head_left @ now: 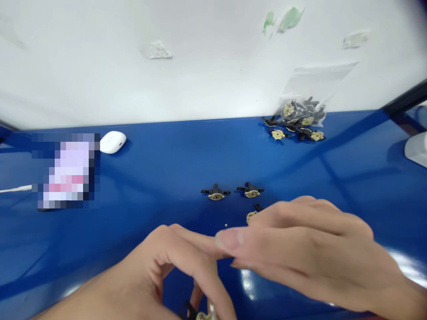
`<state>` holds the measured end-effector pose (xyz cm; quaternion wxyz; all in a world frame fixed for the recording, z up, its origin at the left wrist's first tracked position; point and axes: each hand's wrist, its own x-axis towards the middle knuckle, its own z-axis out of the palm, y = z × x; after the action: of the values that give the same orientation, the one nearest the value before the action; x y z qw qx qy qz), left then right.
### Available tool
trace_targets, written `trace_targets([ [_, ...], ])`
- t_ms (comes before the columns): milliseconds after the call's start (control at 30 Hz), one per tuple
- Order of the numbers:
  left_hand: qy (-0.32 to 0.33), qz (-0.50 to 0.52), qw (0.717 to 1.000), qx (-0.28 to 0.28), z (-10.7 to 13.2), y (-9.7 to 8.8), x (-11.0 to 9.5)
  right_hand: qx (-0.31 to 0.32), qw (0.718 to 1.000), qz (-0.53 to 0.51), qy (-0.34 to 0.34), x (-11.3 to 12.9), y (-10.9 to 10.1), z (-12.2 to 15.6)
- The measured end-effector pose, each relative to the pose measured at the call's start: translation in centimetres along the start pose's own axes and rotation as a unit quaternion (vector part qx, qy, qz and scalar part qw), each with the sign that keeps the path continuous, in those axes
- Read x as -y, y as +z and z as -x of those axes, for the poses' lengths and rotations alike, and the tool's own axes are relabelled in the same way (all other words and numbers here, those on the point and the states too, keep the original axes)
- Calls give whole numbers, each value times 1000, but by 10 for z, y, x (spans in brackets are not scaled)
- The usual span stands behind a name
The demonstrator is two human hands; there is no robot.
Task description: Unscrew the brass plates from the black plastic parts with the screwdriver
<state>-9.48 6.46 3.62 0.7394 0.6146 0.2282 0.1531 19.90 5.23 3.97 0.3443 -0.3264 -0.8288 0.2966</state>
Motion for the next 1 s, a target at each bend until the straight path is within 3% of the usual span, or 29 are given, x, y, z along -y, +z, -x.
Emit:
trace_targets([
  [100,26,-7,998,-59,-6,1,0,-55,998,20,-19,3,-5,-3],
  [200,54,0,983,-174,-14,3,0,-140,987,-2,76,8,-10,-2],
  [333,74,-77,962,-253,-22,5,0,-157,974,-43,157,8,-17,-2],
  [500,72,-108,955,-266,-22,6,3,-121,978,-43,166,4,-15,-5],
  [633,50,-64,959,-273,-20,8,6,-34,994,-23,101,4,-5,-7],
  [767,56,-83,955,-280,-19,7,3,24,998,-24,54,4,2,-8],
  [867,72,-86,955,-274,-19,4,-1,25,996,-50,64,4,2,-5],
  [1000,87,-29,965,-247,-18,2,-3,-15,990,-44,131,3,-2,1],
])
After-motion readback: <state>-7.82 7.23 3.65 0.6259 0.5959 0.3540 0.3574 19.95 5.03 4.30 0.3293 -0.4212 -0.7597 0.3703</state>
